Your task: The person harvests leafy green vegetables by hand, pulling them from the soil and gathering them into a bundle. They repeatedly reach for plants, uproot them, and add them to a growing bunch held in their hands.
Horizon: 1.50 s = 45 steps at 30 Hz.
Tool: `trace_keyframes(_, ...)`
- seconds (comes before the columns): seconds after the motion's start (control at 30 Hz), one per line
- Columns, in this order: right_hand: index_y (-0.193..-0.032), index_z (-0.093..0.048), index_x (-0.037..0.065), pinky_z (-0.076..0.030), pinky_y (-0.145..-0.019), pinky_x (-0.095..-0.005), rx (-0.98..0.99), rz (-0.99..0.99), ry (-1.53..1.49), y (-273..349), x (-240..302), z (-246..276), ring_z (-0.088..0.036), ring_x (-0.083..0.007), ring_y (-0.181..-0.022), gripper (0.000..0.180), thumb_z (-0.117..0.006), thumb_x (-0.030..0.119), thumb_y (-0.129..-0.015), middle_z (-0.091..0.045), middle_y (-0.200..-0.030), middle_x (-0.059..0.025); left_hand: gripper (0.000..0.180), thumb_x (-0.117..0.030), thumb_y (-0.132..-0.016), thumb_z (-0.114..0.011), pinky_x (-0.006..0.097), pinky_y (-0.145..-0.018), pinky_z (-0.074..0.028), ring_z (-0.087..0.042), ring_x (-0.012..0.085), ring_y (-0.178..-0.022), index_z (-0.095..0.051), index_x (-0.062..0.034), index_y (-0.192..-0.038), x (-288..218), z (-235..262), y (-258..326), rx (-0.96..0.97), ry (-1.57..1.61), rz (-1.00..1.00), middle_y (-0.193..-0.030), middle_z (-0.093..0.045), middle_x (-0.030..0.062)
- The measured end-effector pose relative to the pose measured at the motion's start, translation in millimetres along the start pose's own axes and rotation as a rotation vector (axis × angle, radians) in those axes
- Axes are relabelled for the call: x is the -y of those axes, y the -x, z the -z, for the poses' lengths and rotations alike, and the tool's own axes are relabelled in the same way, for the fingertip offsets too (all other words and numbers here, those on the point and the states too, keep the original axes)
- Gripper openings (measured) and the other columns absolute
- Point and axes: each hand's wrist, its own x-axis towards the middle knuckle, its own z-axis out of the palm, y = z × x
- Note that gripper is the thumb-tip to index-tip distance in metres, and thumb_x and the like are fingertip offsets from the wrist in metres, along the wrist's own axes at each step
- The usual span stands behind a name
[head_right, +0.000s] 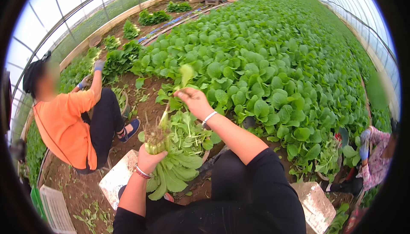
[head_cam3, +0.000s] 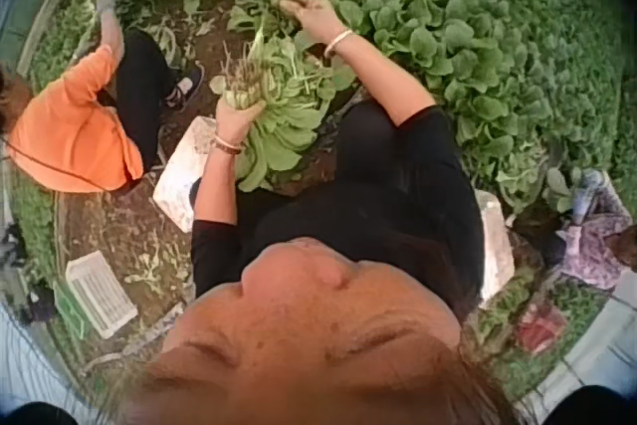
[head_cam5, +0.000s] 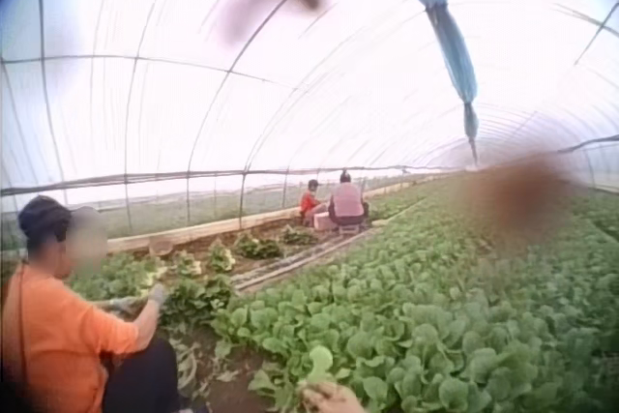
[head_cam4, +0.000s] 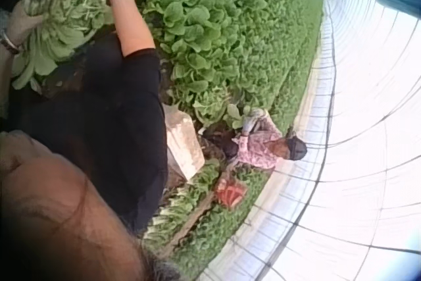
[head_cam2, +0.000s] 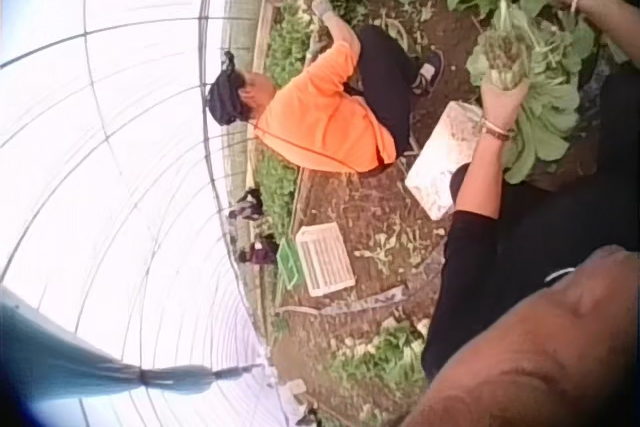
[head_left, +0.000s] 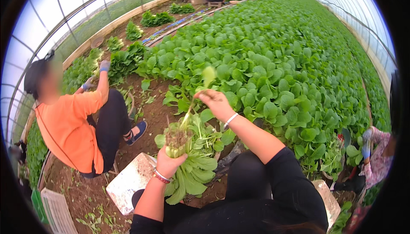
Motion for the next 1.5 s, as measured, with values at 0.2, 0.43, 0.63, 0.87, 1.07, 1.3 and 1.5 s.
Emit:
trace_keyframes(0.2,-0.133,-0.036,0.009,-0.034,-0.096,-0.0321,0.470,-0.036,0.093,7,2,-6,-0.045,-0.0207,-0.108,0.066,-0.063,0.016,-0.073,-0.049,-0.121,-0.0101,0.051,0.007,-0.066,-0.060,0.030,-0.078,-0.046,-0.058,0.0208,-0.085,-0.045,0.0028,-0.114,-3,9,7,-0.014,0.164,-0.057,-0.098,-0.058,0.0110)
trace_keyframes(0.43,-0.097,-0.057,0.002,-0.040,-0.076,-0.0257,0.489,0.120,-0.226,47,37,-14,-0.048,-0.0088,-0.084,0.016,-0.055,0.007,-0.082,-0.056,-0.089,0.0006,0.058,0.004,-0.066,-0.059,0.032,-0.082,-0.044,-0.055,0.0219,-0.090,-0.038,0.0029,-0.121,5,-10,-4,0.140,0.219,-0.072,-0.103,-0.055,0.0134)
trace_keyframes(0.63,-0.091,-0.055,0.002,-0.044,-0.070,-0.0317,-0.025,0.411,0.294,50,50,3,-0.054,-0.0235,-0.075,0.023,-0.065,0.011,-0.073,-0.055,-0.085,-0.0094,0.049,0.005,-0.075,-0.053,0.034,-0.089,-0.041,-0.051,0.0228,-0.100,-0.039,0.0059,-0.122,25,12,-17,-0.183,0.070,-0.156,-0.119,-0.048,0.0140)
trace_keyframes(0.87,-0.083,-0.056,0.000,-0.045,-0.060,-0.0337,0.115,0.397,0.199,49,12,-47,-0.056,-0.0261,-0.068,0.034,-0.076,0.016,-0.061,-0.055,-0.073,-0.0116,0.042,0.004,-0.080,-0.048,0.034,-0.087,-0.043,-0.051,0.0205,-0.100,-0.041,0.0059,-0.122,6,-17,-17,-0.298,0.177,-0.213,-0.119,-0.048,0.0123)
trace_keyframes(1.07,-0.085,-0.051,-0.001,-0.045,-0.062,-0.0341,0.107,0.206,0.006,46,-2,-66,-0.056,-0.0264,-0.070,0.033,-0.073,0.012,-0.063,-0.056,-0.075,-0.0109,0.039,-0.005,-0.084,-0.054,0.032,-0.087,-0.043,-0.052,0.0187,-0.099,-0.043,0.0047,-0.120,9,-19,-17,-0.325,0.255,-0.204,-0.119,-0.048,0.0096)
trace_keyframes(1.3,-0.090,-0.051,-0.001,-0.043,-0.075,-0.0364,0.150,0.326,0.132,52,-16,-71,-0.054,-0.0302,-0.088,0.019,-0.059,0.007,-0.075,-0.051,-0.090,-0.0141,0.041,-0.002,-0.083,-0.054,0.032,-0.089,-0.041,-0.050,0.0185,-0.102,-0.041,0.0050,-0.122,8,-32,-20,-0.363,0.218,-0.186,-0.120,-0.048,0.0112)
trace_keyframes(1.5,-0.104,-0.052,-0.003,-0.039,-0.092,-0.0359,0.357,0.273,0.116,64,-9,-55,-0.049,-0.0309,-0.104,0.025,-0.050,0.012,-0.083,-0.048,-0.106,-0.0172,0.028,0.000,-0.085,-0.050,0.030,-0.082,-0.045,-0.055,0.0179,-0.093,-0.048,0.0078,-0.112,12,-39,-26,-0.437,0.228,-0.285,-0.110,-0.053,0.0114)
